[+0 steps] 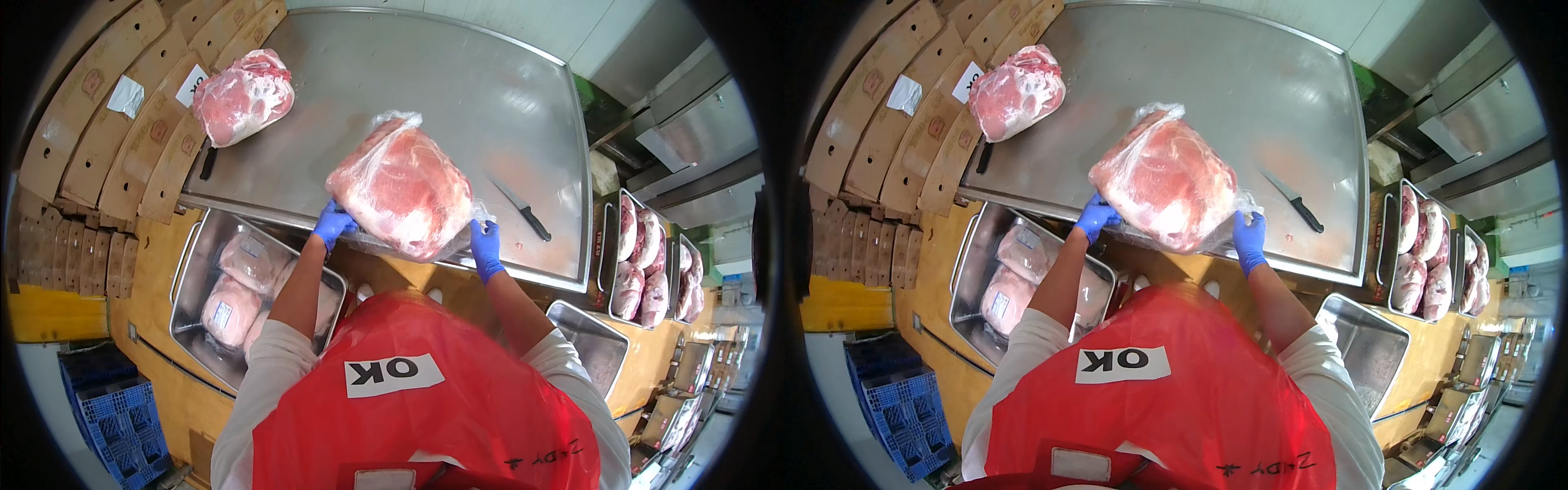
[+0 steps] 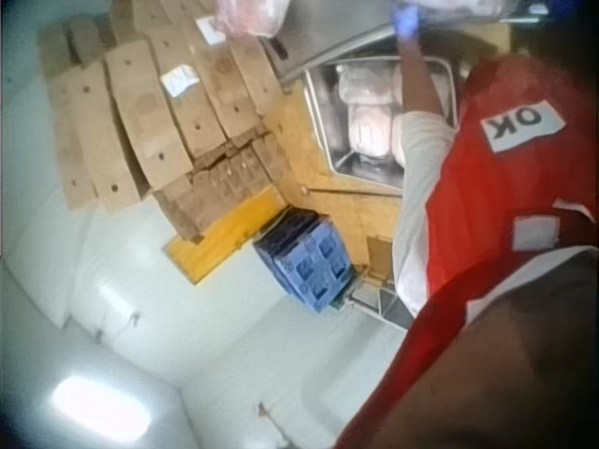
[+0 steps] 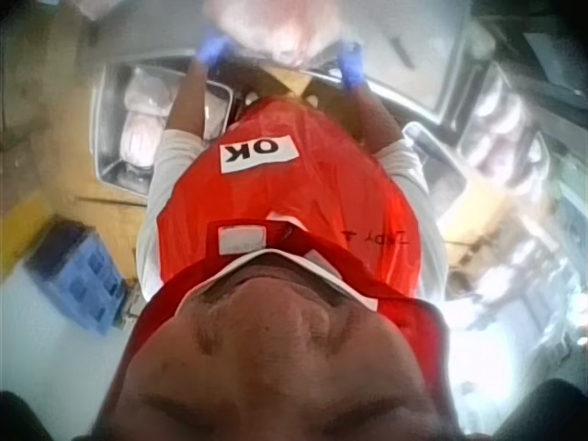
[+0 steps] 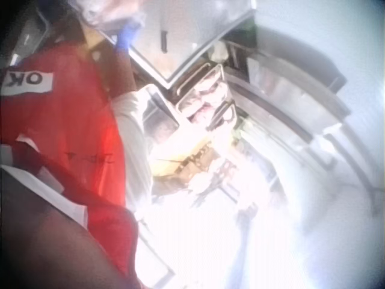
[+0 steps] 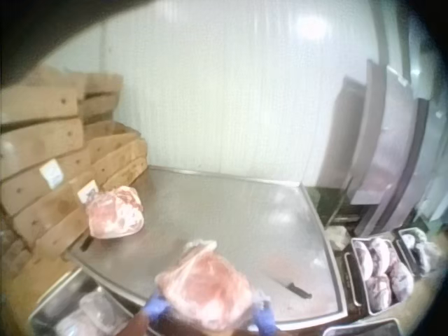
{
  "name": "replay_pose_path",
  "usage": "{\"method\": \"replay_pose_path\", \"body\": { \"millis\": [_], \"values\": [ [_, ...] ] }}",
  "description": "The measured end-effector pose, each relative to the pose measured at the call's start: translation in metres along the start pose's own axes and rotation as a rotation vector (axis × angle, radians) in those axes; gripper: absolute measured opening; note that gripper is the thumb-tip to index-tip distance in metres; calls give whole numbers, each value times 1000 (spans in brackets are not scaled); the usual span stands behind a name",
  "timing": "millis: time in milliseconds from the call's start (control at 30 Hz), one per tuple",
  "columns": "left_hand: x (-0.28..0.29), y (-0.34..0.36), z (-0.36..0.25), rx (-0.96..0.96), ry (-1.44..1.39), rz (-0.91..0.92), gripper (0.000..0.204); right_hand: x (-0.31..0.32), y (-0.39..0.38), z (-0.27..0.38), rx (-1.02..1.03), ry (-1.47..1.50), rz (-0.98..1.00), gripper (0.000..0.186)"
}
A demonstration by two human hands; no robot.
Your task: The person cuts a large piece of raw meat on a stainless steel table using a knife. They trim and separate portions, then place the cut meat into a metal tray. The person also handles plastic-wrapped meat packages, moving them between the table and a tray.
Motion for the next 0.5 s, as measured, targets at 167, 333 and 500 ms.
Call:
{"method": "replay_pose_path", "body": {
  "millis": [167,333,500],
  "values": [
    [-3,-11,6,110,151,6,24,-10,34,10,42,-114,110,57],
    [-3,-54,27,146,329,20,23,-55,0,47,-390,1077,649,55],
    [-36,-89,61,-22,247,139,30,-61,-10,51,-349,1334,846,53]
  ]
}}
Point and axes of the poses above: each hand's wrist, its own y-axis towards the middle knuckle, its own x-axis out of the back of the hand, z = x × y, the point moved 3 cm from there along y, towards the middle knuckle, and after that the axes turned 5 degrees about z, right-handed, at the moved point
